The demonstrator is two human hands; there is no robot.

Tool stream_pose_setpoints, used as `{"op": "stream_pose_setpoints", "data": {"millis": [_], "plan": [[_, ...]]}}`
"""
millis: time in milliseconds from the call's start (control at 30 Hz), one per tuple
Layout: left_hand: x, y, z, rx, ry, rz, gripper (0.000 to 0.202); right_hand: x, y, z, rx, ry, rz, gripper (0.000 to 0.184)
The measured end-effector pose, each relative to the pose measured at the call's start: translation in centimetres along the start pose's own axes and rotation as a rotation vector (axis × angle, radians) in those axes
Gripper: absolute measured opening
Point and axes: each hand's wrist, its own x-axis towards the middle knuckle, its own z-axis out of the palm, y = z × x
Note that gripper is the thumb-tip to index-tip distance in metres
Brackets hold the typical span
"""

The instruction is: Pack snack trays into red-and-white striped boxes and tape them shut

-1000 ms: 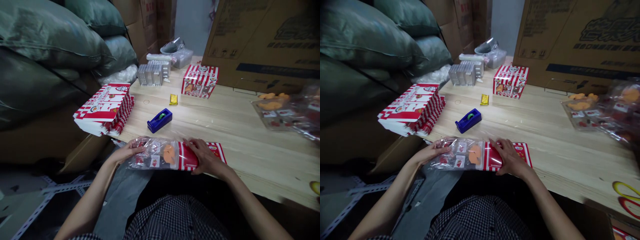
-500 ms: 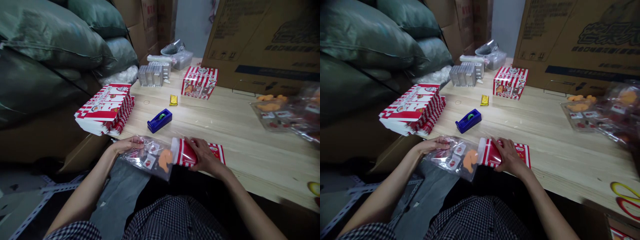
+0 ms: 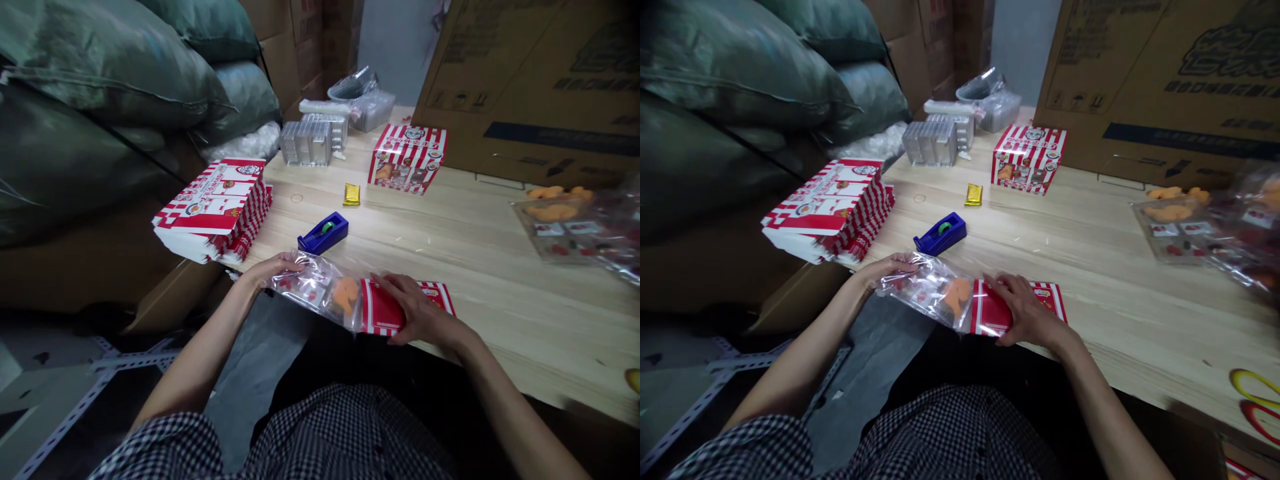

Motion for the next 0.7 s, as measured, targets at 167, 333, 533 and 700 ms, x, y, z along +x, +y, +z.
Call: {"op": "stream_pose_setpoints", "data": {"millis": [167, 333, 533, 700], "plan": [[0.9, -1.1, 1.3, -0.005, 0.14, 0.114, 0.03, 0.0, 0.2, 0.2, 0.005, 0.007, -0.009, 0.131], [0.6, -2.0, 2.8, 0.039, 0.297, 0.256, 0.033, 0.3, 0.1, 1.0, -0.022, 0.051, -0.012, 0.129], [0.1, -2.4, 4.0, 0.097, 0.392, 0.349, 0.025, 0.4, -1.0, 0.8, -0.086, 0.065, -0.007, 0.128], [0.3, -3.6, 5.5, 0.037, 0.398, 0.324, 0.026, 0.4, -1.7, 1.0, -0.14, 0.09, 0.005, 0.127]]}}
